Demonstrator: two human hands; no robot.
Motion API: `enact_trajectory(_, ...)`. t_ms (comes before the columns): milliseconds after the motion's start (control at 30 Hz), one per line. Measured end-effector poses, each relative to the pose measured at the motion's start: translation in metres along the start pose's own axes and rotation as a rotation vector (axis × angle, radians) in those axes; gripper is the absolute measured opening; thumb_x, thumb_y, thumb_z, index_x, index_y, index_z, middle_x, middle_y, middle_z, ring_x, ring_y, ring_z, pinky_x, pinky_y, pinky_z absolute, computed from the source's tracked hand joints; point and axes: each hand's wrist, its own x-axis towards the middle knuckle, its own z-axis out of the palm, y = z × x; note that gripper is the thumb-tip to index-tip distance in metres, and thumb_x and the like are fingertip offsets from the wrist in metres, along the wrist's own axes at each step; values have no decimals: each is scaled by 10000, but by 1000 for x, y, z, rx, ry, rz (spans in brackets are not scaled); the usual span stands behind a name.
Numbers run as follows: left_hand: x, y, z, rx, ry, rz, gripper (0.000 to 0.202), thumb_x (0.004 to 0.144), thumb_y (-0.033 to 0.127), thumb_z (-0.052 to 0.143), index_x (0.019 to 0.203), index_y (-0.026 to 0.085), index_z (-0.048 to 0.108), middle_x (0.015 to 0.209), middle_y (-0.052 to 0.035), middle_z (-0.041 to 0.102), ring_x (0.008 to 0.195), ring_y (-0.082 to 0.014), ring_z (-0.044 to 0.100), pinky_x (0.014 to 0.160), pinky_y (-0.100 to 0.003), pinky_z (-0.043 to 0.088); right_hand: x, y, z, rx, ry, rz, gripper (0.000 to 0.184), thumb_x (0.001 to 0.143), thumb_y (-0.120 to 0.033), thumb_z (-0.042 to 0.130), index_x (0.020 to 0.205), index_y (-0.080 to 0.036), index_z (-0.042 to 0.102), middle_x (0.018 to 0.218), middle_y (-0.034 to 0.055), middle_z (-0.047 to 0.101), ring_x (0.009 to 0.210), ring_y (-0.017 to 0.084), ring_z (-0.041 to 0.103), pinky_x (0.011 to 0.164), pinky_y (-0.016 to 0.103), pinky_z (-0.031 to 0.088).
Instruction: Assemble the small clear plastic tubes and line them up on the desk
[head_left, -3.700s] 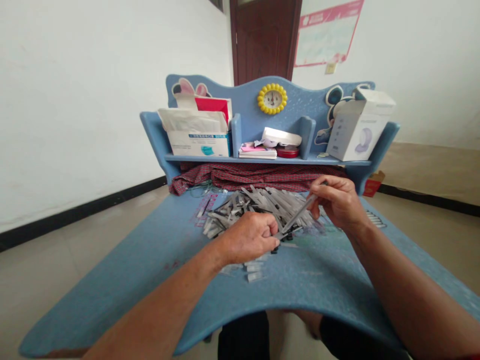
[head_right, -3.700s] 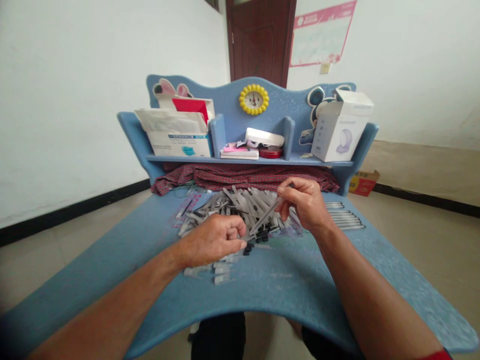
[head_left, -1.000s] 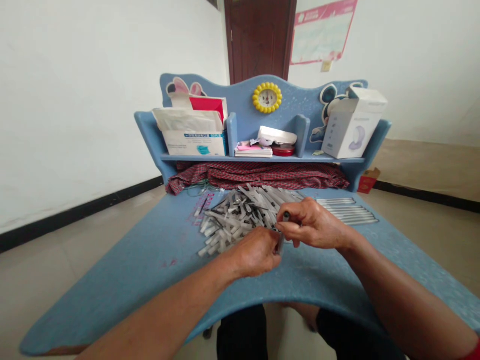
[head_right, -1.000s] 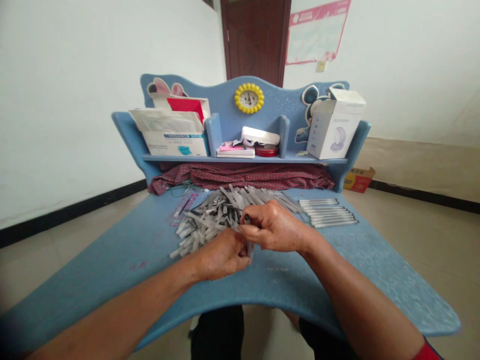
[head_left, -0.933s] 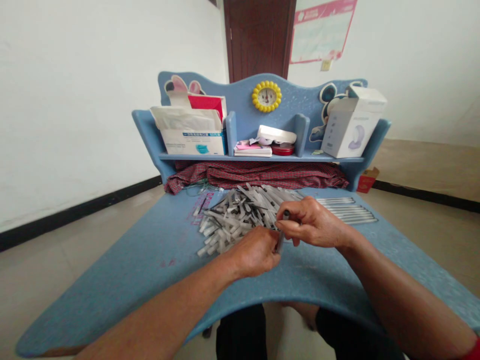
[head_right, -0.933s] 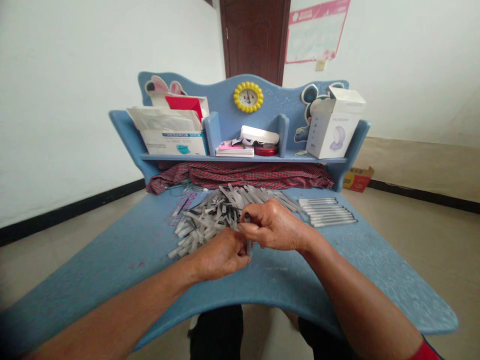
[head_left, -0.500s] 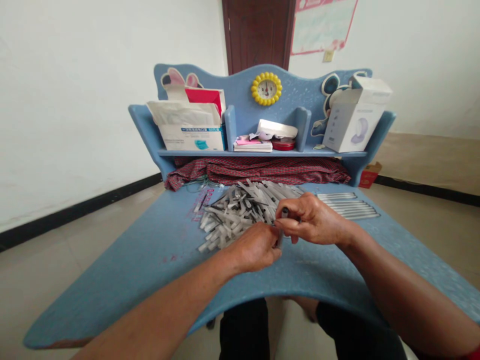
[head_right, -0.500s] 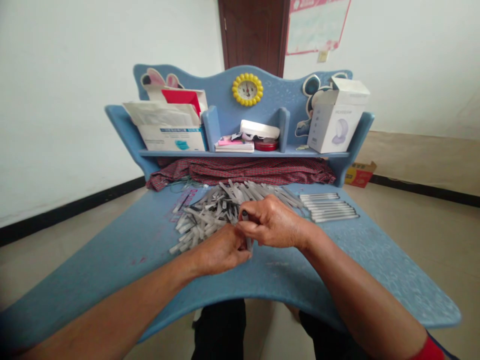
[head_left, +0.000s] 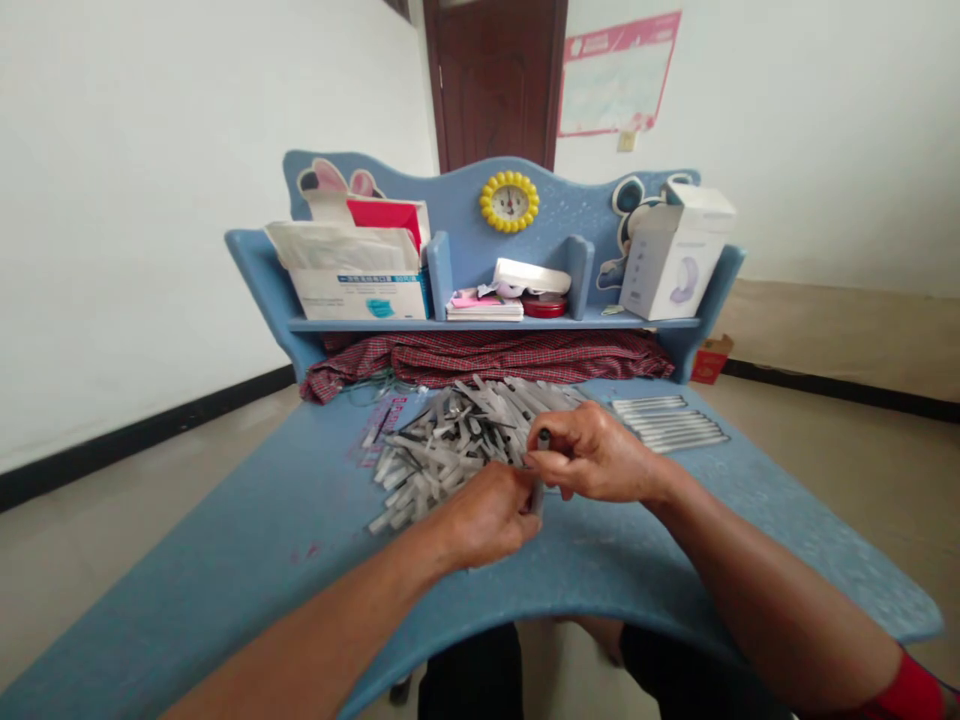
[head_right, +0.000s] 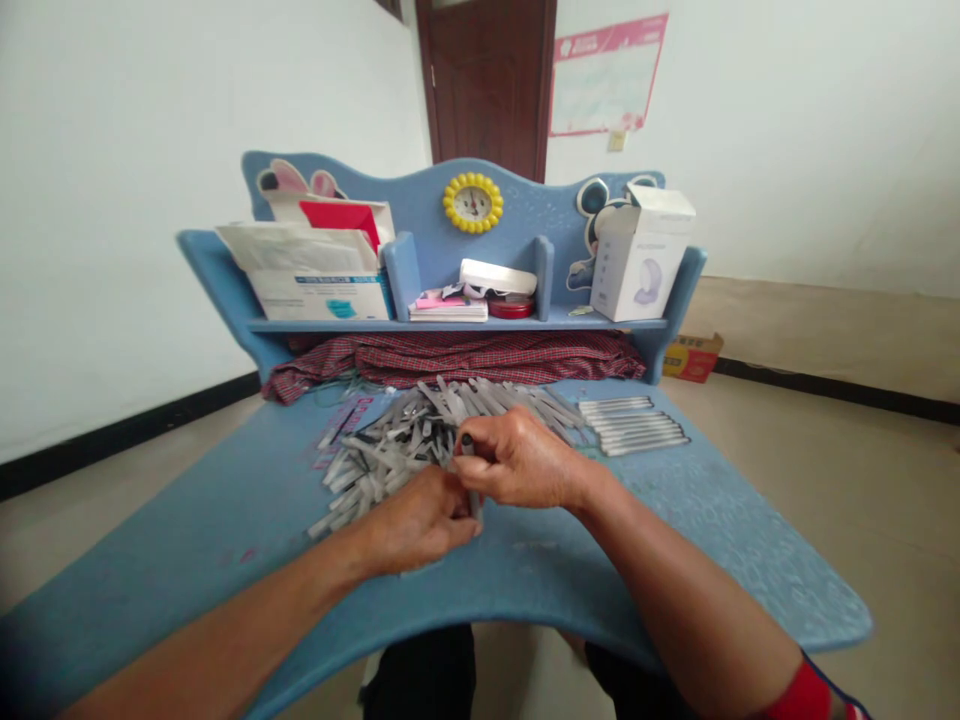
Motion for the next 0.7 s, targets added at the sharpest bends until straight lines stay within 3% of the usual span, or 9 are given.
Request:
enact_trajectory(133, 0, 2, -6, -95, 52, -47, 101, 675, 218, 513, 599, 155, 489, 527, 37, 442, 517, -93, 425, 474, -207, 249, 2, 2, -9, 205, 55, 78, 74, 776, -180, 525, 710, -147, 517, 470, -61, 524, 368, 64, 508, 356, 146, 347)
enact_trajectory(233, -1, 2, -14, -188, 105, -98, 120, 694, 258, 525, 643, 156, 488, 522, 49, 447, 504, -87, 413, 472, -197, 263, 5, 7, -19, 235, 165, 88, 114, 803, -235, 522, 872, -146, 533, 507, -67, 525, 374, 72, 513, 363, 159, 363)
enact_trajectory(333, -2, 2, -21, -239, 133, -116, 147, 712, 287, 524, 660, 161, 470, 478, 75, 393, 456, -70, 349, 455, -192, 245, 6, 11, -29, -49, 332, 41, 340, 803, -238, 551, 1131, -167, 504, 603, -48, 560, 492, 93, 546, 480, 204, 419)
enact_trajectory(433, -4, 3, -26, -212, 152, -126, 164, 708, 298, 533, 647, 162, 466, 454, 86, 351, 441, -64, 310, 444, -191, 223, 3, 3, -34, -594, 404, -16, 284, 808, -209, 548, 1090, -182, 578, 886, 61, 619, 780, 162, 565, 694, 299, 433)
enact_trajectory(533, -5, 4, -29, -192, 151, -137, 168, 700, 301, 536, 632, 161, 473, 461, 81, 335, 444, -67, 308, 437, -198, 214, 1, -15, -29, -959, 256, -76, 161, 843, -168, 482, 842, -160, 643, 948, 110, 606, 924, 220, 518, 781, 357, 382)
enact_trajectory(700, -6, 3, -31, -164, 140, -109, 156, 684, 303, 544, 645, 153, 524, 500, 59, 392, 482, -81, 357, 455, -202, 246, 1, -31, -16, -1055, -164, -139, 163, 799, -99, 489, 771, -149, 642, 744, 66, 636, 751, 187, 563, 860, 434, 325)
